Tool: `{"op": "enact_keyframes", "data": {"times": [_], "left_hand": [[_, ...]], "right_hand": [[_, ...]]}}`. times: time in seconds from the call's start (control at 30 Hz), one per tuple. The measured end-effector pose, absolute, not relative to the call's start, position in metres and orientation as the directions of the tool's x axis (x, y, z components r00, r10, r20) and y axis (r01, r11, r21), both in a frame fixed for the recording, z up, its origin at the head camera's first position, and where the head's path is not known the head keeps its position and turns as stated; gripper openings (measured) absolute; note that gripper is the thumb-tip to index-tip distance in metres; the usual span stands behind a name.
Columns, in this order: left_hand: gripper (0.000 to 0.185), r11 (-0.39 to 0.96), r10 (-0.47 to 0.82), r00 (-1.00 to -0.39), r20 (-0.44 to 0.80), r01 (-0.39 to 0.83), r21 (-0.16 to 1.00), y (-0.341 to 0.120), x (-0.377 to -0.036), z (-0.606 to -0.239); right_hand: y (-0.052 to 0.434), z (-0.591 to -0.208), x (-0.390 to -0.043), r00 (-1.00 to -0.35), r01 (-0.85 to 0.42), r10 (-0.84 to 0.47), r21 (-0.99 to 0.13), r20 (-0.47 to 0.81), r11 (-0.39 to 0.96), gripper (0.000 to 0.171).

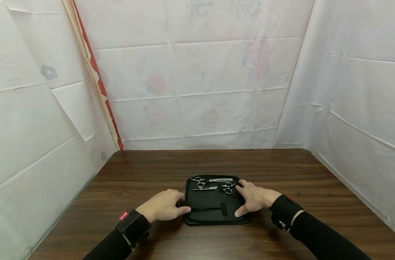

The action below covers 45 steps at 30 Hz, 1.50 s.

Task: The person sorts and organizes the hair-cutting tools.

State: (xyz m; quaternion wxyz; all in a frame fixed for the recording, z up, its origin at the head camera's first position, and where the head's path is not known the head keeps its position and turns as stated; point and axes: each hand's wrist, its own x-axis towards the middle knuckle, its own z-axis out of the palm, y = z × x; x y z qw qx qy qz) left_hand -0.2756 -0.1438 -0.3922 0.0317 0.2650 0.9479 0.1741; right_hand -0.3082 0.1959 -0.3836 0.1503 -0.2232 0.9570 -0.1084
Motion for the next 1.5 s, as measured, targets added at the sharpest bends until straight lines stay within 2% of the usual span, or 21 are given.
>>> {"op": "enact_keyframes", "data": {"times": [0.57,0.83,1.5], "left_hand": [[0.042,0.819,0.498,-0.866,0.047,0.488,0.301,-0.136,-0.275,-0.388],[0.03,0.785,0.542,-0.839,0.049,0.525,0.329,-0.132,-0.278,-0.388],[0.027,0.754,0.599,-0.801,0.019,0.572,0.323,-0.118,-0.28,-0.389]], "right_hand": [[0.196,-0.384,-0.307,-0.854,-0.389,-0.455,-0.272,-0.25,0.88,0.104],[0.196,-0.383,-0.307,-0.853,-0.388,-0.455,-0.272,-0.254,0.88,0.105],[0.198,-0.383,-0.306,-0.841,-0.408,-0.475,-0.272,-0.258,0.871,0.101]]}}
